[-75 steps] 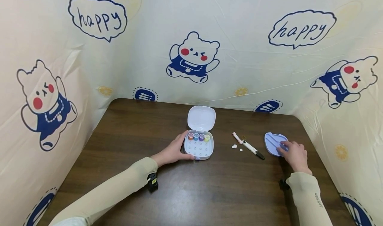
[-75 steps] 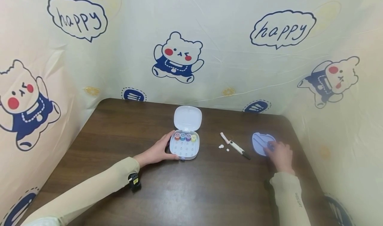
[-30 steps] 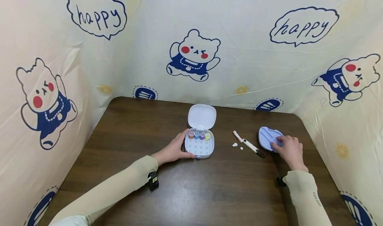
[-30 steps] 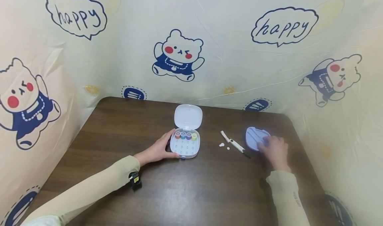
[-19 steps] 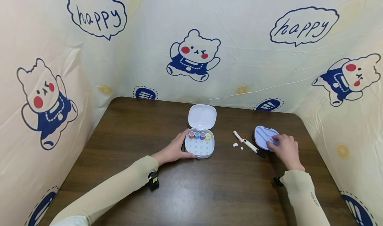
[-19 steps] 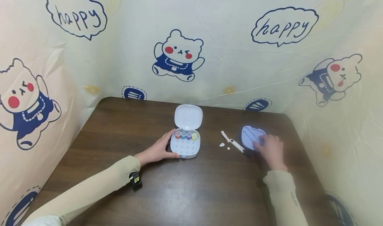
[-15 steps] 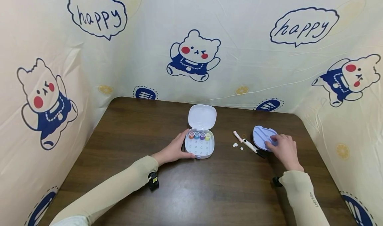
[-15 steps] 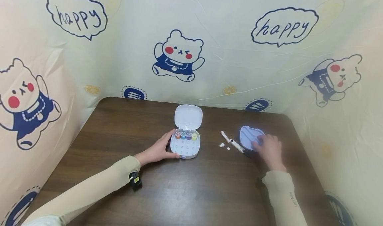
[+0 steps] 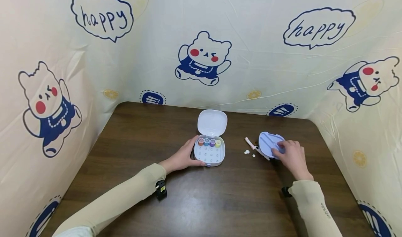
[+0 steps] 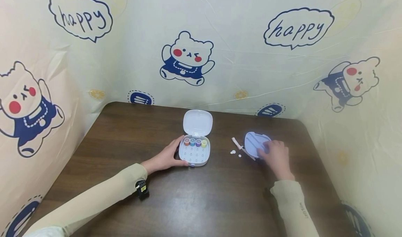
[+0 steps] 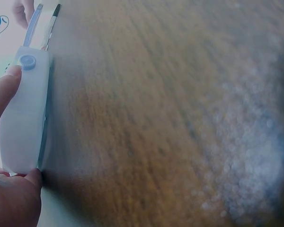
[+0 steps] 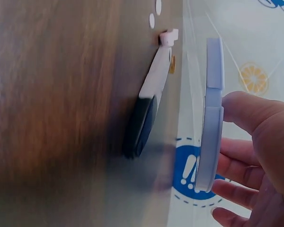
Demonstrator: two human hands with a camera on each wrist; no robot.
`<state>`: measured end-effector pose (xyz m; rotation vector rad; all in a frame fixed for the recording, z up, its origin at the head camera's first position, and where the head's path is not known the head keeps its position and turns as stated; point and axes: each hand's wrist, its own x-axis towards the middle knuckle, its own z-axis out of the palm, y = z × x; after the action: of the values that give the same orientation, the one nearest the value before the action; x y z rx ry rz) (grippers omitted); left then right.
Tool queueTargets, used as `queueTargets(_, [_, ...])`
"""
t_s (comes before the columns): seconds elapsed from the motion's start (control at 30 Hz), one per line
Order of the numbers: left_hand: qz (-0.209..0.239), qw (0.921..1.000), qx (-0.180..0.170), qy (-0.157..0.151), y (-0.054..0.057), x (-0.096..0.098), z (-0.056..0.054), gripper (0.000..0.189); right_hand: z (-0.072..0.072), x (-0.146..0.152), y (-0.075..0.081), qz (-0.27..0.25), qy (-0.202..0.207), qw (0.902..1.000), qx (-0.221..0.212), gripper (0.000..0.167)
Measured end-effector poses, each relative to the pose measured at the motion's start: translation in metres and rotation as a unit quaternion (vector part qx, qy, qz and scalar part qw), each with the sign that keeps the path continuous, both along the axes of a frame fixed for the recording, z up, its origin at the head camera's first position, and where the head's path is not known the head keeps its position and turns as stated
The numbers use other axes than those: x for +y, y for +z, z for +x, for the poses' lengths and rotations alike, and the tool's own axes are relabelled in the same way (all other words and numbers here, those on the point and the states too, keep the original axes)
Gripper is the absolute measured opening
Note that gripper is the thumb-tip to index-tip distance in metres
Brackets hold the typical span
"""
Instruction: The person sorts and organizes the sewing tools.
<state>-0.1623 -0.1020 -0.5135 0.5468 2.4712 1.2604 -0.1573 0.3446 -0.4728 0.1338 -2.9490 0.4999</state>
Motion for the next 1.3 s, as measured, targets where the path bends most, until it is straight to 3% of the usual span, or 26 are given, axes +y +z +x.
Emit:
queueTargets(0.3, [0.001,1.0000,-0.002,0.001,0.004,0.000,0.001,0.122,0.003,-0.017,0.002,-0.001,0.017,0.9998,0.007,0.041])
queueTargets(1.3, [0.005,1.0000,-0.003,0.003,0.000,0.001,0.000,0.123,0.009,-0.076,0.001,-0.002,0.068,0.9975,0.021,0.040])
